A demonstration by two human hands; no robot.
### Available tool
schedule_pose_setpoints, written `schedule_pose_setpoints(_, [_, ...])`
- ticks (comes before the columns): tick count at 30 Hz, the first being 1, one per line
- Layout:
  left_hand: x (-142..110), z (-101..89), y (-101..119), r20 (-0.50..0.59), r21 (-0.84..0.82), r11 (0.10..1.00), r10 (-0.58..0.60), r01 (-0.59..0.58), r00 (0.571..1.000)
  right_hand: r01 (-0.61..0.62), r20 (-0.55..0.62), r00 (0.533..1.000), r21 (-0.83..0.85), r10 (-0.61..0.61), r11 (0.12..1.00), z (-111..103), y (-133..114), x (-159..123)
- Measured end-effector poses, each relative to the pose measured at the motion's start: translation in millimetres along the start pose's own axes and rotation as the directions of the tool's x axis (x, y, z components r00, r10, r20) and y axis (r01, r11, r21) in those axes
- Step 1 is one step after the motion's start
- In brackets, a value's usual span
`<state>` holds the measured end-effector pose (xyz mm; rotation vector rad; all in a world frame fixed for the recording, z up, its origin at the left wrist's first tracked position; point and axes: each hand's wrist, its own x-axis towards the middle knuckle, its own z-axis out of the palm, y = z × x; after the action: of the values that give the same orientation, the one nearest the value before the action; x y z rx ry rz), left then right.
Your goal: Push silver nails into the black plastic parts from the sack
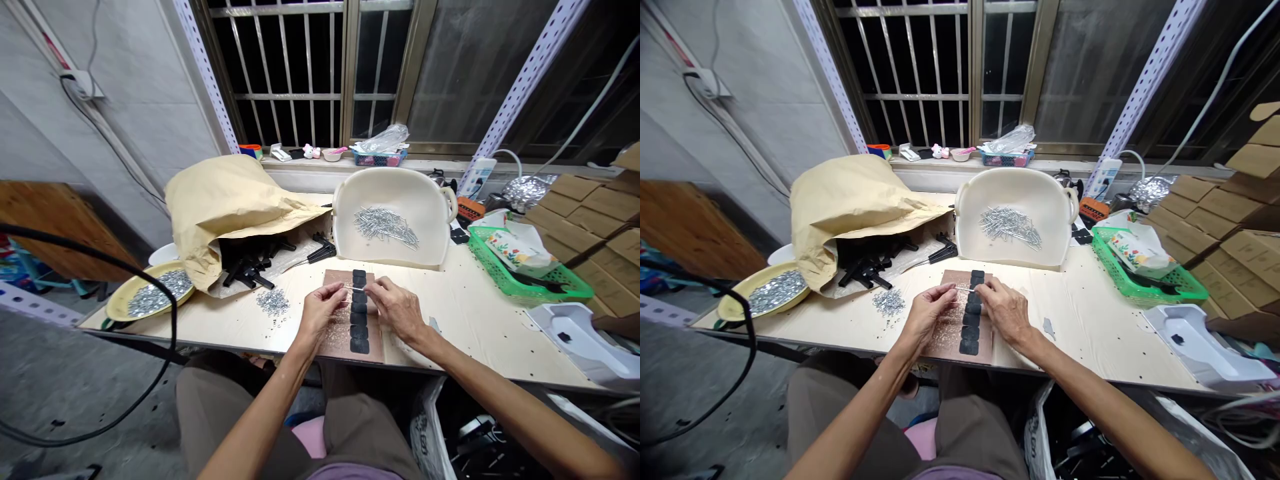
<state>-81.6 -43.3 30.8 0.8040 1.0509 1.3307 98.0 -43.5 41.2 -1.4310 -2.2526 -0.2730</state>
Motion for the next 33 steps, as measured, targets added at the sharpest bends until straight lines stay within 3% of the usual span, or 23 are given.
schedule_pose_setpoints(3, [9,-0.8,-14,-0.027,0.109,0.994,0.004,-0.001,1.0,0.002,0.005,1.0,-0.041,-0.001,0.999,14,33,8])
schedule_pose_setpoints(7, [11,-11.9,-28,-0.039,0.297,0.948,0.129,-0.112,0.991,0.018,0.059,0.998,-0.088,-0.013,0.996,36,65,22])
schedule_pose_setpoints(12, [7,-17.4,-33,-0.05,0.45,0.875,0.221,-0.175,0.974,0.065,0.077,0.995,-0.035,-0.062,0.997,55,79,41])
schedule_pose_setpoints(15, [5,-16.0,-33,-0.064,0.474,0.86,0.249,-0.191,0.966,0.162,0.059,0.985,0.01,-0.162,0.987,53,74,26])
schedule_pose_setpoints(17, [3,-15.1,-32,-0.083,0.469,0.864,0.251,-0.184,0.964,0.36,0.069,0.928,0.079,-0.365,0.93,46,66,1])
schedule_pose_setpoints(19, [2,-14.5,-32,-0.095,0.462,0.871,0.238,-0.169,0.967,0.573,0.083,0.804,0.154,-0.589,0.805,37,59,-22])
schedule_pose_setpoints(20, [1,-14.2,-32,-0.098,0.458,0.874,0.232,-0.164,0.968,0.614,0.076,0.771,0.169,-0.632,0.771,35,57,-27])
schedule_pose_setpoints(21, [0,-13.8,-31,-0.099,0.454,0.876,0.229,-0.161,0.968,0.612,0.063,0.776,0.166,-0.628,0.773,33,59,-27])
schedule_pose_setpoints(24, [-3,-12.4,-29,-0.095,0.448,0.879,0.229,-0.164,0.969,0.374,0.014,0.926,0.08,-0.377,0.924,42,74,-1])
schedule_pose_setpoints(27, [-5,-11.5,-27,-0.095,0.462,0.872,0.229,-0.161,0.969,0.191,0.031,0.981,0.003,-0.191,0.982,55,89,33])
schedule_pose_setpoints(30, [-5,-11.7,-28,-0.106,0.463,0.874,0.222,-0.149,0.969,0.228,0.045,0.973,-0.002,-0.228,0.974,61,84,32])
schedule_pose_setpoints(33, [-3,-12.9,-30,-0.1,0.478,0.865,0.226,-0.152,0.969,0.492,0.055,0.865,0.098,-0.498,0.865,57,68,6])
